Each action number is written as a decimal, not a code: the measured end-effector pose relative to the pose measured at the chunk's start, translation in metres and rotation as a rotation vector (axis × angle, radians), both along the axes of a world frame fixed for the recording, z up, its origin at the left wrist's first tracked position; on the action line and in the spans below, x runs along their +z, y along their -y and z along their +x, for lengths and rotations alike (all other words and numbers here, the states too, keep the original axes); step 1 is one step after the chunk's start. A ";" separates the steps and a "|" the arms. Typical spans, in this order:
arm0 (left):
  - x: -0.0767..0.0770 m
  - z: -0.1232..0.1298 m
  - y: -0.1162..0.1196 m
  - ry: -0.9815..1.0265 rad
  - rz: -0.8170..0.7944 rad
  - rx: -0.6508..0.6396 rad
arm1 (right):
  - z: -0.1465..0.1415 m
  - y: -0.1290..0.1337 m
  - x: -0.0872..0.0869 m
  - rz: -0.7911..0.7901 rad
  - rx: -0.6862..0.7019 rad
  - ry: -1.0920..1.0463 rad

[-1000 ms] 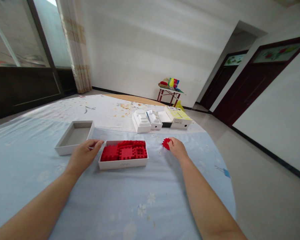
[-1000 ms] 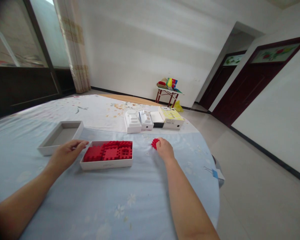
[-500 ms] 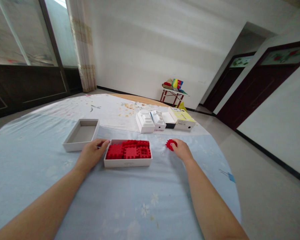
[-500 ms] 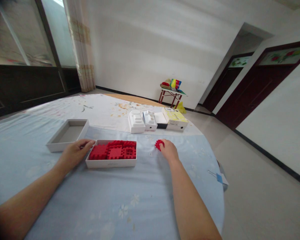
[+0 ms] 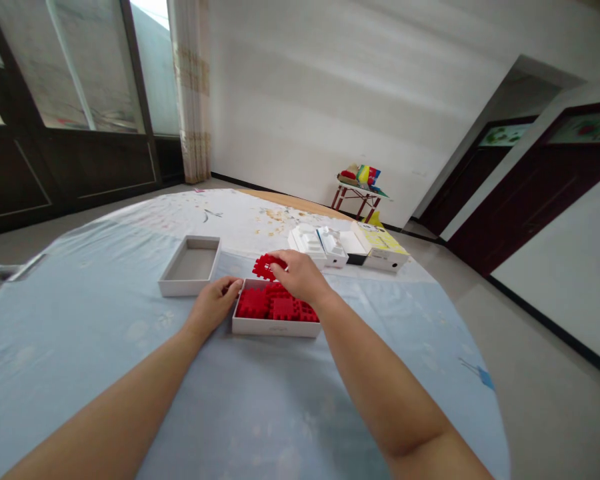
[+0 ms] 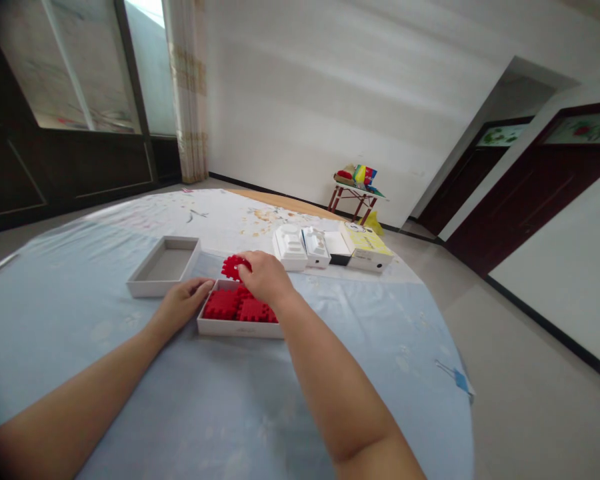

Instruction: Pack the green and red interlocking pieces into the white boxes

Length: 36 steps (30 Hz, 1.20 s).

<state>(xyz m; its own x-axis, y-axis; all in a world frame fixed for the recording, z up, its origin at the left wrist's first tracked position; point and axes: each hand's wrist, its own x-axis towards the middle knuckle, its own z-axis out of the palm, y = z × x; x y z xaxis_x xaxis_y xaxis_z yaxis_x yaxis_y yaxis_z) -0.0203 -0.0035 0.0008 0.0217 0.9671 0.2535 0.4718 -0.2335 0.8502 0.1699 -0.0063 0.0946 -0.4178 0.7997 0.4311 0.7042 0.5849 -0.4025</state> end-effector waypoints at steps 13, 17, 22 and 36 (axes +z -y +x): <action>0.001 0.001 0.001 0.082 -0.026 -0.028 | -0.014 -0.012 -0.020 -0.044 0.123 0.075; 0.003 0.002 0.002 0.082 -0.026 -0.016 | -0.009 -0.015 -0.026 -0.097 0.136 0.130; 0.003 0.001 0.002 0.067 -0.028 -0.011 | -0.008 -0.017 -0.032 -0.117 0.124 0.127; 0.000 0.000 0.000 0.028 -0.008 -0.008 | 0.003 -0.003 -0.026 -0.101 0.137 0.145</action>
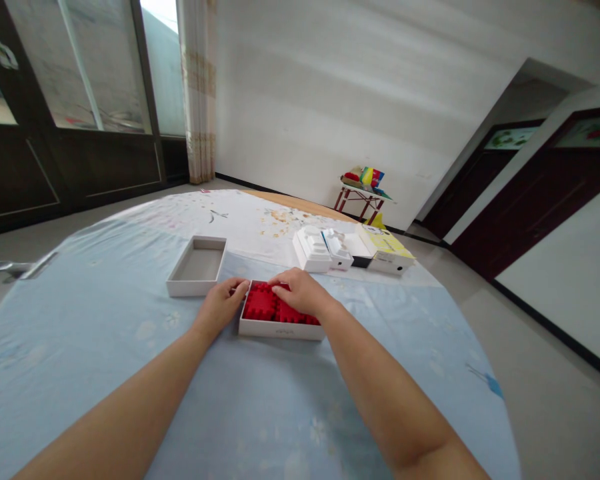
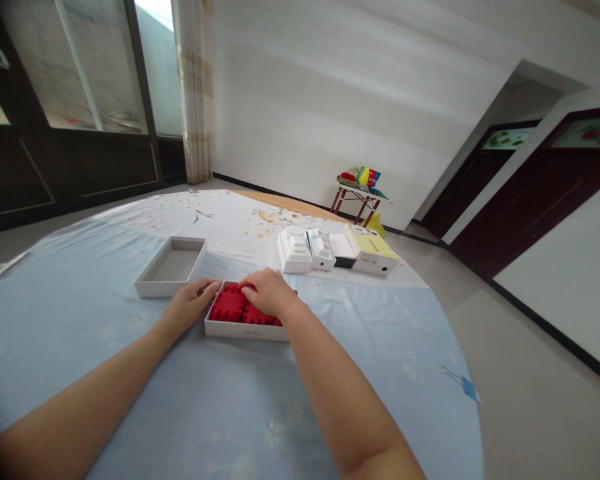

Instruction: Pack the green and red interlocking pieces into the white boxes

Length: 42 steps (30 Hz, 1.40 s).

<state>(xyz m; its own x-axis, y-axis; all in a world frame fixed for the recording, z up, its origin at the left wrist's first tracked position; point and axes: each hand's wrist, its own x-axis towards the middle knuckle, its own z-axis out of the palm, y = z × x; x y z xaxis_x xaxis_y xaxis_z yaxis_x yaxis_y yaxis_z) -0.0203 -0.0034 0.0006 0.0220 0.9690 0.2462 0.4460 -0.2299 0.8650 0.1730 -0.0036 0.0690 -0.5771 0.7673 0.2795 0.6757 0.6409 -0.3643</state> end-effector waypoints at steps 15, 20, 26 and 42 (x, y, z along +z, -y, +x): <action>0.002 0.008 0.001 0.003 -0.005 0.014 | 0.114 0.026 -0.051 -0.289 -0.521 -0.513; 0.003 0.025 0.010 0.245 -0.159 -0.082 | 0.119 0.034 -0.064 -0.356 -0.423 -0.640; 0.003 0.029 0.011 0.188 -0.151 -0.150 | 0.132 0.035 -0.079 -0.372 -0.544 -0.867; 0.036 -0.052 -0.012 -0.747 -0.195 0.515 | 0.147 0.027 -0.105 -0.236 -0.560 -0.701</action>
<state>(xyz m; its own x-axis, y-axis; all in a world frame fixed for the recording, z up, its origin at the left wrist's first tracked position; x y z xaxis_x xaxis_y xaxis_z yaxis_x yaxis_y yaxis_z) -0.0719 0.0090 0.0371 -0.3357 0.9260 0.1730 0.9099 0.2711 0.3141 0.3204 -0.0308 -0.0361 0.1368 0.9646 0.2254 0.4398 0.1447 -0.8864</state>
